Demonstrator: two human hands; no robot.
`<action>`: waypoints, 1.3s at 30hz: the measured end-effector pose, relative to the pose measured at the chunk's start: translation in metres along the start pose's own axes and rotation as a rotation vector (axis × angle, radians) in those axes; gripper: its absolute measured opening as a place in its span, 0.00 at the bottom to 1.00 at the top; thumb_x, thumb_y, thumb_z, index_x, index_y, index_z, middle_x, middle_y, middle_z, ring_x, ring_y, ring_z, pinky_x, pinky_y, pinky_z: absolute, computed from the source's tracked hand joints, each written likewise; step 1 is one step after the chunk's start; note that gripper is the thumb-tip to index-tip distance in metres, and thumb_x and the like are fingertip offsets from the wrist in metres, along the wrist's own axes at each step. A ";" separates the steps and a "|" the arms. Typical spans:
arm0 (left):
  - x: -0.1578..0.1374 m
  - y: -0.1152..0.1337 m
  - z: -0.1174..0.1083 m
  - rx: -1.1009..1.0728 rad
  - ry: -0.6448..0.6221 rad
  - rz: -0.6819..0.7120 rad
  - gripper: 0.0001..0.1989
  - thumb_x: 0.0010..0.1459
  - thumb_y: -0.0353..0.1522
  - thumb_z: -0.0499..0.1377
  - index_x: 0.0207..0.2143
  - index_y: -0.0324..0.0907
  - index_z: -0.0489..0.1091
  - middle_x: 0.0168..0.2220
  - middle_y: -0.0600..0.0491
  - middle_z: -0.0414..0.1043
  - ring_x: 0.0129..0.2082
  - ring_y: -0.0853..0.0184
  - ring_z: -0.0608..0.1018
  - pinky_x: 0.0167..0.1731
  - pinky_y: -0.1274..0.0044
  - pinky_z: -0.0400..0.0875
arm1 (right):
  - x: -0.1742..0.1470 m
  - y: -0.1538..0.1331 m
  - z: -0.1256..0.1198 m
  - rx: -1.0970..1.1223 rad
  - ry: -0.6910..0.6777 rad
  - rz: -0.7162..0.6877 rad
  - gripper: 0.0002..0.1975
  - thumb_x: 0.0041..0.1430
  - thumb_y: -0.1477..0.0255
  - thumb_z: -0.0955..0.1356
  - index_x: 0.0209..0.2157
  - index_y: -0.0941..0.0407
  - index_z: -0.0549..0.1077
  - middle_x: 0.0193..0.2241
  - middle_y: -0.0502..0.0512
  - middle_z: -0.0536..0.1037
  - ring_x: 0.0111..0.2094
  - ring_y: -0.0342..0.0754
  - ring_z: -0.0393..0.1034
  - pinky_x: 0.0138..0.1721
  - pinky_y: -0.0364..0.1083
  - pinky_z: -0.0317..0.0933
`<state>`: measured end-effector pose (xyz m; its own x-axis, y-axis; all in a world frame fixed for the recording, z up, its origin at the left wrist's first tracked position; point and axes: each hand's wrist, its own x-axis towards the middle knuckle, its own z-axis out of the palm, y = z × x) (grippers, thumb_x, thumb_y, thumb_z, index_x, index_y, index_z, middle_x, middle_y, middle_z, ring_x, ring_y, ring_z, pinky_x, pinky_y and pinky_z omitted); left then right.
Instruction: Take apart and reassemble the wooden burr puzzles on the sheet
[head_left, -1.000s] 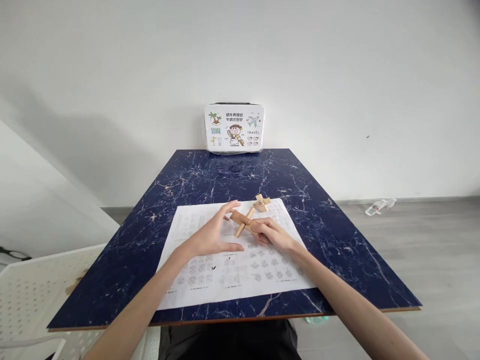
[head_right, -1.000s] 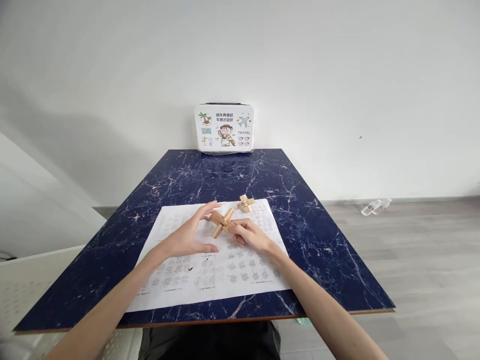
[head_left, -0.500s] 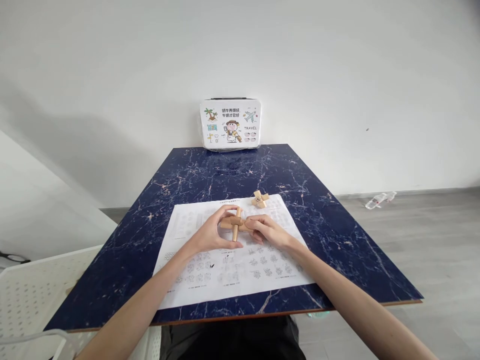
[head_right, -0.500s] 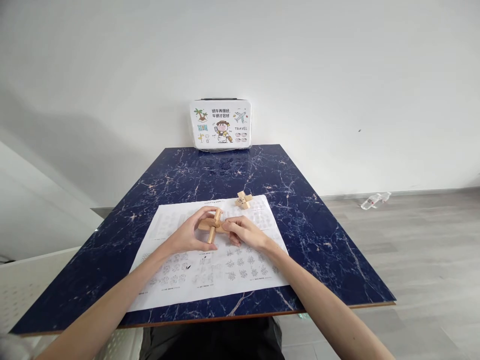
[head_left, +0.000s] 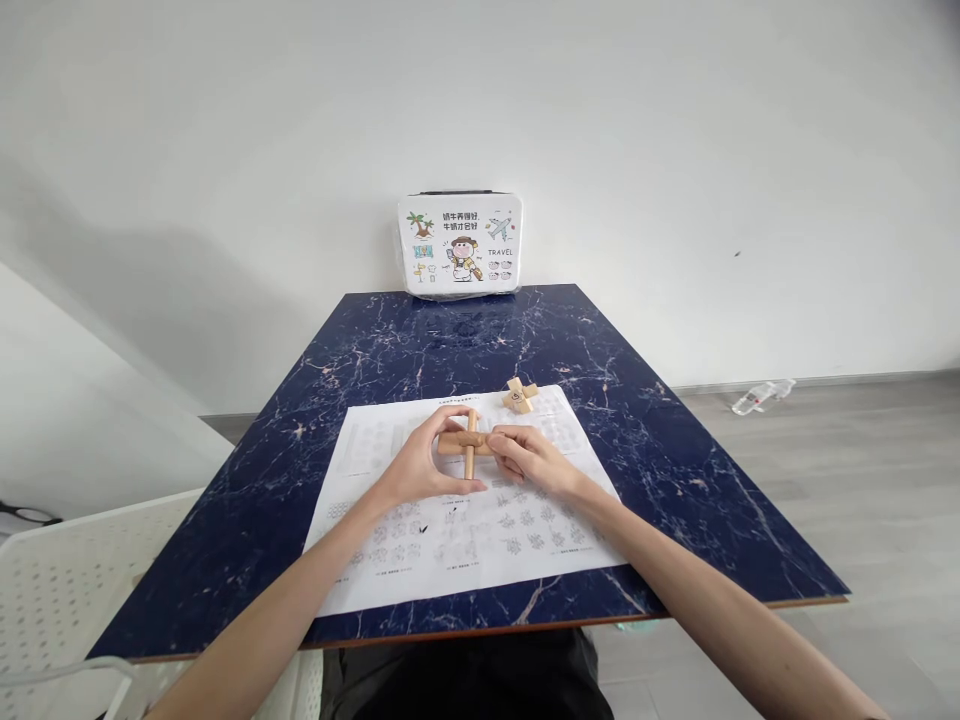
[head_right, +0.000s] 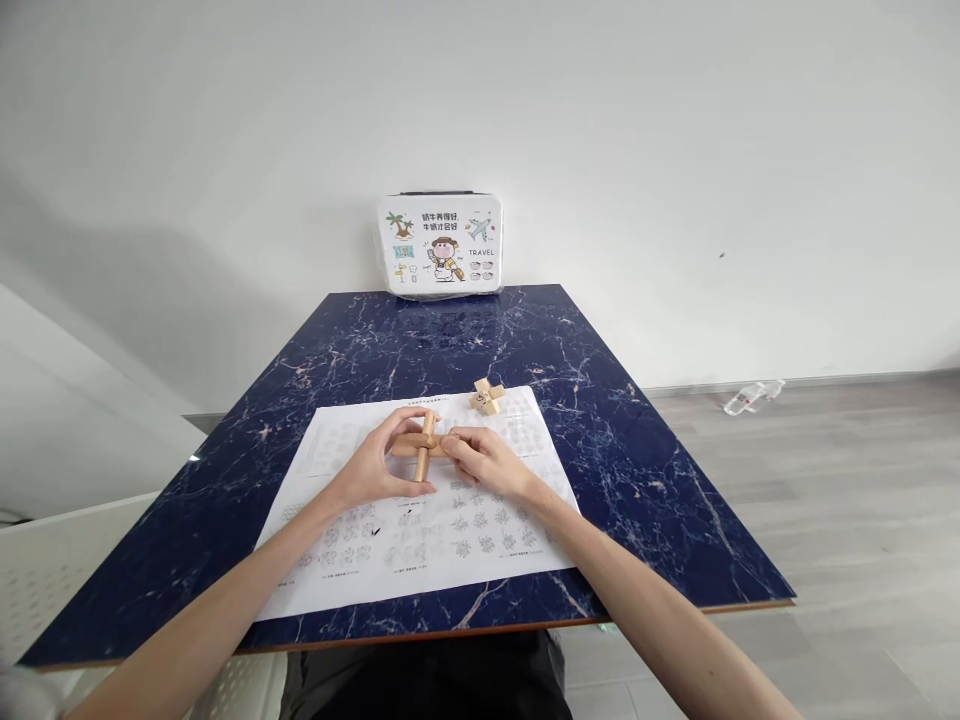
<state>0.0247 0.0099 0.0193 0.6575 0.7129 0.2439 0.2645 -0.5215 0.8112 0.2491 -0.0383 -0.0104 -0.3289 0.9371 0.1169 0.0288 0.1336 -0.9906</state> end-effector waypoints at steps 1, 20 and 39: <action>0.000 0.000 0.000 0.003 0.008 -0.001 0.47 0.44 0.44 0.79 0.62 0.48 0.62 0.55 0.45 0.75 0.53 0.51 0.80 0.56 0.59 0.72 | 0.000 0.000 0.001 -0.007 0.003 0.001 0.23 0.71 0.52 0.64 0.27 0.53 0.65 0.17 0.43 0.63 0.18 0.41 0.54 0.23 0.43 0.50; -0.002 -0.005 0.002 -0.007 0.006 -0.021 0.46 0.45 0.43 0.78 0.64 0.49 0.62 0.56 0.46 0.74 0.54 0.53 0.78 0.56 0.59 0.73 | 0.000 -0.004 0.004 -0.136 0.072 -0.022 0.24 0.73 0.53 0.63 0.26 0.53 0.65 0.17 0.45 0.67 0.20 0.42 0.59 0.24 0.44 0.53; -0.001 -0.010 0.008 0.060 0.048 -0.036 0.47 0.46 0.43 0.77 0.65 0.49 0.61 0.61 0.44 0.73 0.60 0.47 0.76 0.58 0.55 0.74 | 0.005 0.003 -0.001 0.029 0.029 -0.049 0.16 0.69 0.53 0.68 0.41 0.52 0.69 0.22 0.44 0.71 0.20 0.42 0.59 0.22 0.43 0.53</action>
<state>0.0270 0.0110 0.0069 0.6128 0.7526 0.2410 0.3301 -0.5209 0.7872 0.2484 -0.0332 -0.0125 -0.3018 0.9386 0.1671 -0.0140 0.1709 -0.9852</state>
